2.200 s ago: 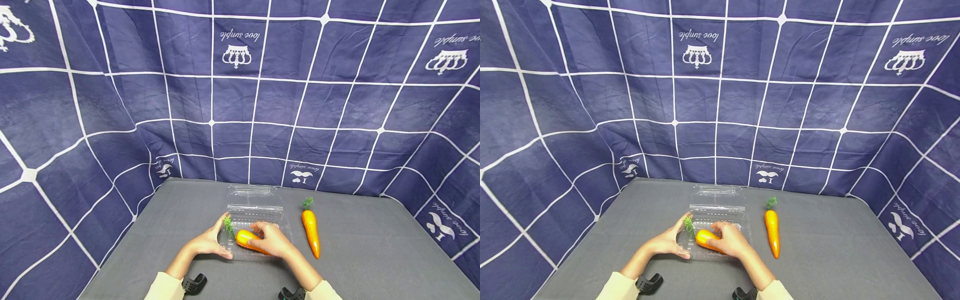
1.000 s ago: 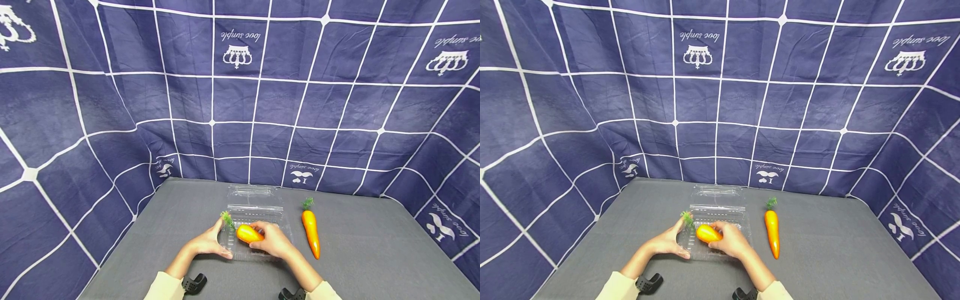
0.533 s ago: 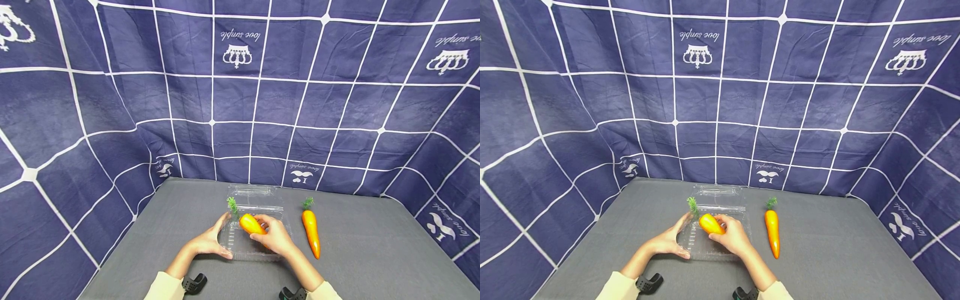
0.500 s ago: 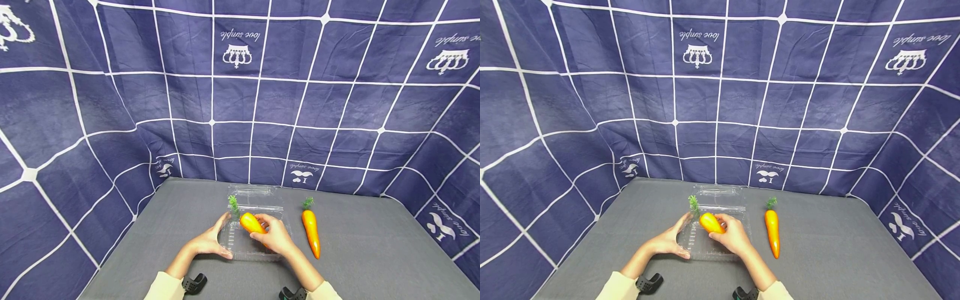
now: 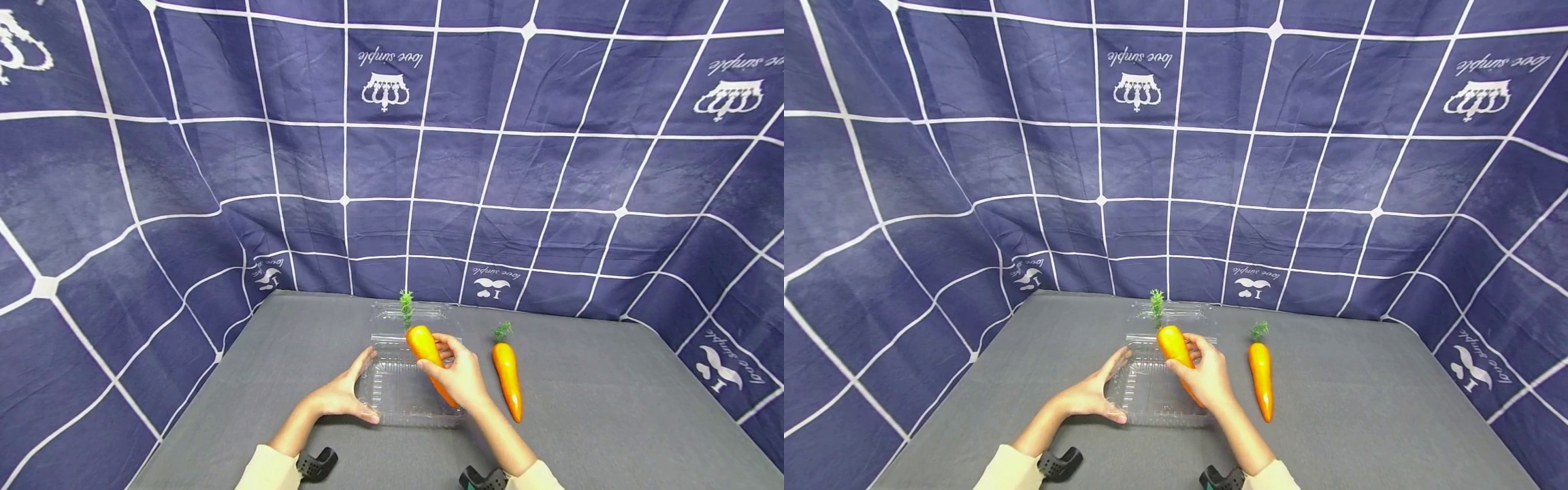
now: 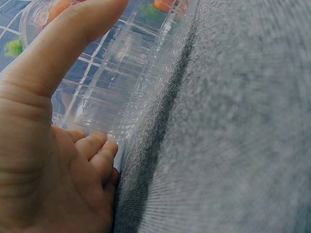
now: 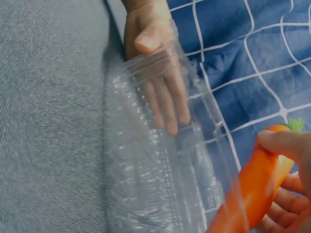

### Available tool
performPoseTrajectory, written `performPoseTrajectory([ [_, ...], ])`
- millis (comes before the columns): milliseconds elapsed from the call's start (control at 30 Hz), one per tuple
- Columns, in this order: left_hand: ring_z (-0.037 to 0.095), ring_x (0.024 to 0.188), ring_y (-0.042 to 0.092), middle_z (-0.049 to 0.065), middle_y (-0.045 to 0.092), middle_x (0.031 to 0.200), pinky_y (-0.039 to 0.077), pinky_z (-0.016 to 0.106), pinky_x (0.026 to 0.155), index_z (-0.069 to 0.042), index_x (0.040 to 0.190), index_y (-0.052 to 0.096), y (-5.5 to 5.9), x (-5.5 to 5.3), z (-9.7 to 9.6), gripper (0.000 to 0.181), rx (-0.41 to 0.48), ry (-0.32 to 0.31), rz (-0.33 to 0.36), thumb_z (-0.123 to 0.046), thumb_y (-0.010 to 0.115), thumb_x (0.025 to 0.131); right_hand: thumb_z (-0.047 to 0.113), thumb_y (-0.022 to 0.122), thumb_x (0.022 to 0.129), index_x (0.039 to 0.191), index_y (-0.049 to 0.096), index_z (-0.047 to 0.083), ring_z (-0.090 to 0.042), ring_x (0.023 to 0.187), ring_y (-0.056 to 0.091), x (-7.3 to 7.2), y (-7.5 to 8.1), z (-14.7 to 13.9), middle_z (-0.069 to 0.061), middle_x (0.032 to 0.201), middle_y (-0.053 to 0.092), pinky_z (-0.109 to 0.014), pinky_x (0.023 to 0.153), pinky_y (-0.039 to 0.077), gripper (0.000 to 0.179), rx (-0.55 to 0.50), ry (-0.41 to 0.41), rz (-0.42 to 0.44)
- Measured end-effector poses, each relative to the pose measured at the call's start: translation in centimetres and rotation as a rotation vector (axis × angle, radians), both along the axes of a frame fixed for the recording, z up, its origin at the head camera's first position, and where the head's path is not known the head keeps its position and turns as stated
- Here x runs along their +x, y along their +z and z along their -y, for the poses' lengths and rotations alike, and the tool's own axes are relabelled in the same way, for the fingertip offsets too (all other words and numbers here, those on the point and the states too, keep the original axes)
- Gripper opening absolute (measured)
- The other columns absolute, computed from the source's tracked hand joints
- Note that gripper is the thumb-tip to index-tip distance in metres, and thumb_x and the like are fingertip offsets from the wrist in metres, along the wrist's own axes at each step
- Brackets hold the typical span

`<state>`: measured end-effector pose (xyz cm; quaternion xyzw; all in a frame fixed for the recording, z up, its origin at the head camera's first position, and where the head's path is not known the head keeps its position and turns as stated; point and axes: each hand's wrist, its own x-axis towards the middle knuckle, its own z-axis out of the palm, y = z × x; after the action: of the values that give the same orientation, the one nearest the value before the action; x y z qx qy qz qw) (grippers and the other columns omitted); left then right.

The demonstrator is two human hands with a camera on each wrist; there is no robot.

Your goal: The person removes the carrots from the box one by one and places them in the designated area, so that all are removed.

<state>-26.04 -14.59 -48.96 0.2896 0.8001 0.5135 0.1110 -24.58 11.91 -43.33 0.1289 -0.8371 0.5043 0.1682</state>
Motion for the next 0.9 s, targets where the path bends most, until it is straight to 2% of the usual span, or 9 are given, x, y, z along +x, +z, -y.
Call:
performPoseTrajectory([
  [100, 0.038, 0.145, 0.014, 0.026, 0.017, 0.157, 0.013, 0.028, 0.112, 0.001, 0.154, 0.002, 0.0, 0.0, 0.0, 0.129, 0.006, -0.003, -0.007, -0.011, 0.093, 0.062, 0.018, 0.086, 0.075, 0.116, 0.065, 0.003, -0.021, 0.084, 0.064, 0.2, 0.4, -0.3, -0.006, 0.094, 0.068, -0.029, 0.069, 0.053, 0.048, -0.016, -0.027, -0.01],
  [233, 0.038, 0.145, 0.013, 0.025, 0.016, 0.158, 0.012, 0.033, 0.113, 0.002, 0.154, 0.001, 0.0, 0.0, 0.0, 0.13, 0.011, -0.004, -0.005, -0.011, 0.093, 0.062, 0.02, 0.086, 0.076, 0.117, 0.065, 0.002, -0.022, 0.086, 0.063, 0.4, 1.0, -0.7, -0.007, 0.094, 0.068, -0.028, 0.07, 0.053, 0.049, -0.042, -0.075, -0.008],
  [367, 0.038, 0.145, 0.013, 0.025, 0.017, 0.158, 0.013, 0.039, 0.114, 0.003, 0.153, 0.002, 0.1, 0.1, 0.0, 0.13, 0.005, -0.004, -0.014, -0.014, 0.093, 0.062, 0.021, 0.085, 0.076, 0.118, 0.064, 0.001, -0.021, 0.086, 0.062, 0.6, 1.5, -1.3, -0.009, 0.095, 0.067, -0.026, 0.069, 0.052, 0.051, -0.081, -0.116, 0.025],
  [500, 0.036, 0.145, 0.013, 0.025, 0.016, 0.158, 0.014, 0.038, 0.114, 0.002, 0.153, 0.002, 0.1, 0.1, 0.1, 0.131, -0.004, -0.002, -0.013, -0.017, 0.094, 0.062, 0.02, 0.085, 0.076, 0.12, 0.063, 0.0, -0.022, 0.085, 0.061, 0.7, 1.6, -2.0, -0.013, 0.095, 0.065, -0.024, 0.068, 0.051, 0.053, -0.12, -0.139, 0.058],
  [600, 0.032, 0.146, 0.013, 0.022, 0.016, 0.159, 0.013, 0.034, 0.113, 0.0, 0.154, 0.002, 0.0, 0.0, 0.1, 0.132, -0.004, 0.007, 0.011, -0.017, 0.094, 0.062, 0.02, 0.084, 0.077, 0.12, 0.062, 0.0, -0.022, 0.086, 0.061, 0.8, 1.6, -2.6, -0.013, 0.095, 0.065, -0.024, 0.068, 0.051, 0.053, -0.121, -0.164, 0.07],
  [900, 0.033, 0.145, 0.014, 0.023, 0.017, 0.158, 0.012, 0.04, 0.113, 0.0, 0.154, 0.002, 0.0, 0.0, 0.0, 0.132, -0.002, 0.015, 0.007, -0.016, 0.094, 0.061, 0.023, 0.086, 0.075, 0.12, 0.064, 0.002, -0.019, 0.084, 0.063, 1.4, 1.4, -4.8, -0.01, 0.093, 0.068, -0.023, 0.071, 0.051, 0.054, -0.077, -0.255, 0.067],
])
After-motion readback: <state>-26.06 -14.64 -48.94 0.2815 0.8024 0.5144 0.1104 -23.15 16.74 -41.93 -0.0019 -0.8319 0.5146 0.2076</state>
